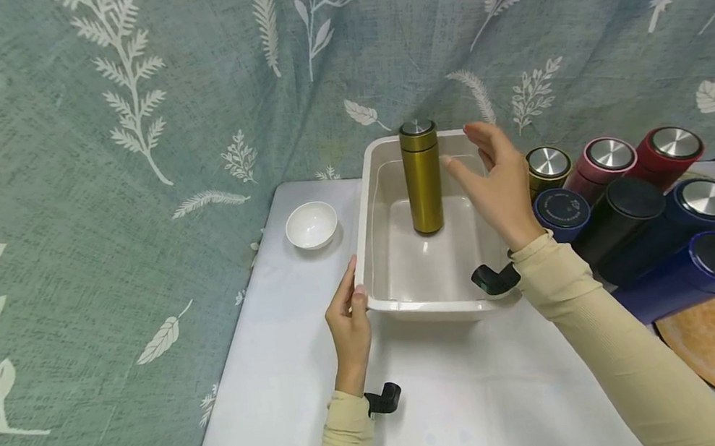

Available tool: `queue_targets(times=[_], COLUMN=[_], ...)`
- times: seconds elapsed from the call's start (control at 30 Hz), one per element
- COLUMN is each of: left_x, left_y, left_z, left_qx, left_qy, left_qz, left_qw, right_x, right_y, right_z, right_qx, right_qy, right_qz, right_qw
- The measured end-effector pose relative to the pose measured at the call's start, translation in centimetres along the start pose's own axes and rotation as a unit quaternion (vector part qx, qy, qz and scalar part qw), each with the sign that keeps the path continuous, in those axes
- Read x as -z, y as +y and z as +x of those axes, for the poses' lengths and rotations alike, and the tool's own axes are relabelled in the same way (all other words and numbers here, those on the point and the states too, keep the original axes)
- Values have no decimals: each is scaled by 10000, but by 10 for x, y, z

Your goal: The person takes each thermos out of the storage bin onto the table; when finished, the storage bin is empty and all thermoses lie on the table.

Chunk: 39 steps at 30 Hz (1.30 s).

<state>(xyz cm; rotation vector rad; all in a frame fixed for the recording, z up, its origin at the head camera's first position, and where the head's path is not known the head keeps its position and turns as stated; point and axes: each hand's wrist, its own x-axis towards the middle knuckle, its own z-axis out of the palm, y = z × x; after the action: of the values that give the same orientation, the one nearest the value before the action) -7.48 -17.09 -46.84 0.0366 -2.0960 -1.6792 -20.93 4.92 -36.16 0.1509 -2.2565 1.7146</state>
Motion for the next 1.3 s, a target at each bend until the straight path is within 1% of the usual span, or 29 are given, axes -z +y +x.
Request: queue_targets(times=[0.1,0.13,0.2,0.33,0.37,0.43,0.5,0.6,0.67,0.73,0.83,0.9,1.07,1.2,1.3], left_x=[-1,-1,-1,1,2,2,2,0,-1,-2,-4,-5,-6,-4,-3], left_y=[-16,-19,-20,3,6,6,-1,-17,-27,-33,-35,-35,-34,-34,-33], left_z=[0,0,0,0,0,-1,-1,-1,-1,-1,1,2,4,2,0], left_qx=[4,9,17,36,32,-8,-59,-113,-95,-61,-22,-13,-22,-34,-80], left_qy=[60,66,52,-17,-22,-1,-2,-12,9,54,95,50,0,68,108], left_qz=[2,-14,-30,-24,-13,-36,-102,-175,-138,-116,-132,-208,-144,-81,-102], left_qw=[10000,10000,10000,10000,10000,10000,9999,9998,9999,9999,9999,9998,9999,9999,9999], right_x=[-7,-9,-14,-24,-27,-32,-37,-43,-48,-52,-57,-58,-60,-65,-69], right_y=[4,5,8,15,16,19,23,30,34,37,39,41,45,51,56], right_z=[7,8,11,16,17,18,19,19,19,21,24,26,32,37,41], right_qx=[-57,-102,-211,-403,-432,-476,-590,-744,-788,-732,-702,-748,-873,-909,-1013], right_qy=[-102,-139,-219,-387,-426,-496,-551,-581,-633,-661,-624,-487,-251,-263,-359], right_qz=[-154,-191,-215,-286,-300,-356,-393,-457,-510,-596,-672,-669,-630,-693,-753], right_qw=[9998,9997,9993,9980,9977,9970,9960,9945,9936,9933,9933,9938,9939,9931,9914])
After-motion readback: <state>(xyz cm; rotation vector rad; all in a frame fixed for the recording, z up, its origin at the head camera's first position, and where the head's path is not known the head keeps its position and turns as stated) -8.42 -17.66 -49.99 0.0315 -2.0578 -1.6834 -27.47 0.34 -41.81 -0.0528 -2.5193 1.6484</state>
